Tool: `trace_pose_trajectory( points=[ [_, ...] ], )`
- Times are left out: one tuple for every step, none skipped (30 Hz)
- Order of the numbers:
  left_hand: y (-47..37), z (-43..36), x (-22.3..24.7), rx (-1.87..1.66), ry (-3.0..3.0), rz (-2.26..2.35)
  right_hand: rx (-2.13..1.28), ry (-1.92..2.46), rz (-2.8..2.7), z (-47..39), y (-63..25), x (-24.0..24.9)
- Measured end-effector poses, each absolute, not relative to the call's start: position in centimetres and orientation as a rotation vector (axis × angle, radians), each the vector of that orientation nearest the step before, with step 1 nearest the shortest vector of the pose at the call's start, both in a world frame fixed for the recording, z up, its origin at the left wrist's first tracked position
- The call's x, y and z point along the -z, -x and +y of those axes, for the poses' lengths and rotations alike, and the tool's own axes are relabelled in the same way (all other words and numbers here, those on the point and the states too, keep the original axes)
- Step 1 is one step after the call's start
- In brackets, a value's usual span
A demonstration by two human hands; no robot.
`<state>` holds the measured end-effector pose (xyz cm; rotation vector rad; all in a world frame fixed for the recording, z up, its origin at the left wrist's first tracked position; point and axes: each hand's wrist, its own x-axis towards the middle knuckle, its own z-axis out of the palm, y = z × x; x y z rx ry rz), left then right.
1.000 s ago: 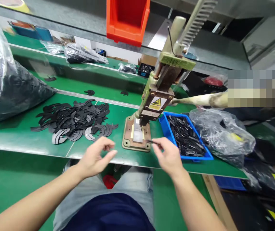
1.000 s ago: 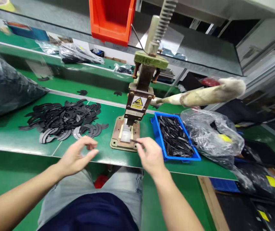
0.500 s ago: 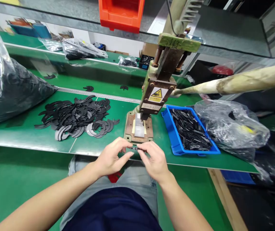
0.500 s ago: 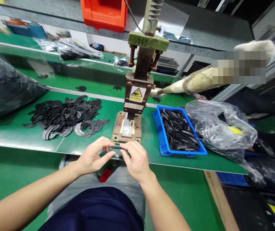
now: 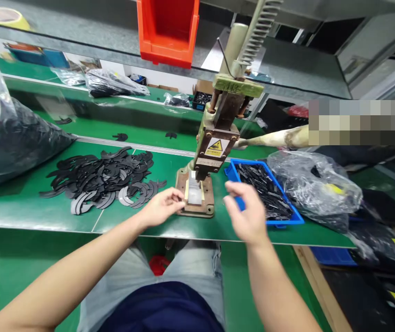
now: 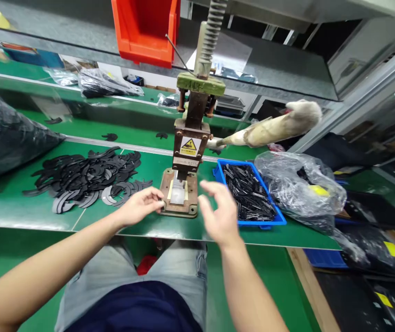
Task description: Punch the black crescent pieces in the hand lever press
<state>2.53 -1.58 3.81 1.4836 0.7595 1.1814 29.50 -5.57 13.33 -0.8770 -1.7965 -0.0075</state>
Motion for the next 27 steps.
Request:
trace_pose_trajectory(
  points=[
    [-2.5, -0.3, -4.0, -1.256, -1.560, 0.842, 0.034, 0.846, -1.663, -5.2, -30.2, -15.6],
    [-2.5, 0.9, -4.2, -1.310, -1.658, 0.932, 0.060, 0.780, -1.564, -4.9, -30.6, -18.1],
    [-2.7, 1.9, -4.4, -1.339, -1.779, 1.017, 0.019, 0.602, -1.480, -4.8, -30.8, -20.6],
    [-2.9, 2.9, -4.7, -1.345, -1.915, 1.091, 0.015, 0.517, -1.461, -4.9, -30.7, -23.1],
    [-3.3, 3.7, -5.0, -1.330, -2.057, 1.148, 0.009, 0.443, -1.454, -5.2, -30.4, -25.3],
    [-3.6, 4.3, -5.3, -1.299, -2.191, 1.183, -0.064, 0.349, -1.481, -5.7, -29.8, -27.2],
    [-4.1, 4.8, -5.5, -1.266, -2.304, 1.197, -0.087, 0.292, -1.520, -6.2, -29.2, -28.6],
    [-4.4, 5.1, -5.7, -1.240, -2.391, 1.198, -0.106, 0.262, -1.555, -6.7, -28.5, -29.6],
    [-4.8, 5.4, -5.8, -1.219, -2.458, 1.191, -0.115, 0.240, -1.580, -7.1, -28.0, -30.0],
    [-5.0, 5.6, -5.9, -1.206, -2.507, 1.180, -0.105, 0.235, -1.589, -7.4, -27.6, -30.0],
    [-5.1, 5.7, -6.0, -1.202, -2.539, 1.170, -0.091, 0.237, -1.587, -7.6, -27.4, -29.7],
    [-5.2, 5.8, -6.1, -1.196, -2.558, 1.163, -0.073, 0.243, -1.579, -7.7, -27.4, -29.0],
    [-5.2, 6.0, -6.2, -1.187, -2.565, 1.157, -0.058, 0.256, -1.577, -7.7, -27.6, -28.0],
    [-5.1, 6.0, -6.2, -1.175, -2.564, 1.149, -0.042, 0.271, -1.588, -7.6, -27.9, -26.9],
    [-5.0, 6.1, -6.3, -1.161, -2.557, 1.136, -0.026, 0.292, -1.610, -7.5, -28.2, -25.7],
    [-4.9, 6.1, -6.3, -1.155, -2.543, 1.126, -0.013, 0.318, -1.641, -7.5, -28.6, -24.4],
    [-4.9, 6.0, -6.2, -1.156, -2.521, 1.124, 0.005, 0.340, -1.672, -7.4, -28.9, -23.0],
    [-5.0, 5.9, -6.2, -1.163, -2.491, 1.135, 0.027, 0.363, -1.698, -7.3, -29.2, -21.5],
    [-5.0, 5.7, -6.2, -1.171, -2.455, 1.156, 0.056, 0.381, -1.716, -7.3, -29.4, -20.1],
    [-5.2, 5.5, -6.2, -1.176, -2.414, 1.185, 0.087, 0.396, -1.721, -7.2, -29.5, -18.6],
    [-5.2, 5.3, -6.2, -1.173, -2.373, 1.211, 0.118, 0.409, -1.715, -7.1, -29.6, -17.3],
    [-5.2, 5.2, -6.2, -1.162, -2.339, 1.224, 0.143, 0.418, -1.702, -7.0, -29.6, -16.1],
    [-5.0, 5.1, -6.3, -1.145, -2.317, 1.223, 0.158, 0.426, -1.683, -6.9, -29.7, -15.1],
    [-4.6, 5.1, -6.5, -1.128, -2.308, 1.218, 0.168, 0.427, -1.660, -6.8, -29.8, -14.3],
    [-3.8, 5.2, -6.7, -1.122, -2.308, 1.225, 0.173, 0.425, -1.630, -6.7, -29.9, -13.7],
    [-2.7, 5.4, -6.9, -1.121, -2.319, 1.252, 0.160, 0.445, -1.623, -6.6, -29.9, -13.3],
    [-1.3, 5.7, -7.2, -1.121, -2.339, 1.308, 0.124, 0.490, -1.645, -6.5, -30.0, -13.1]
  ],
)
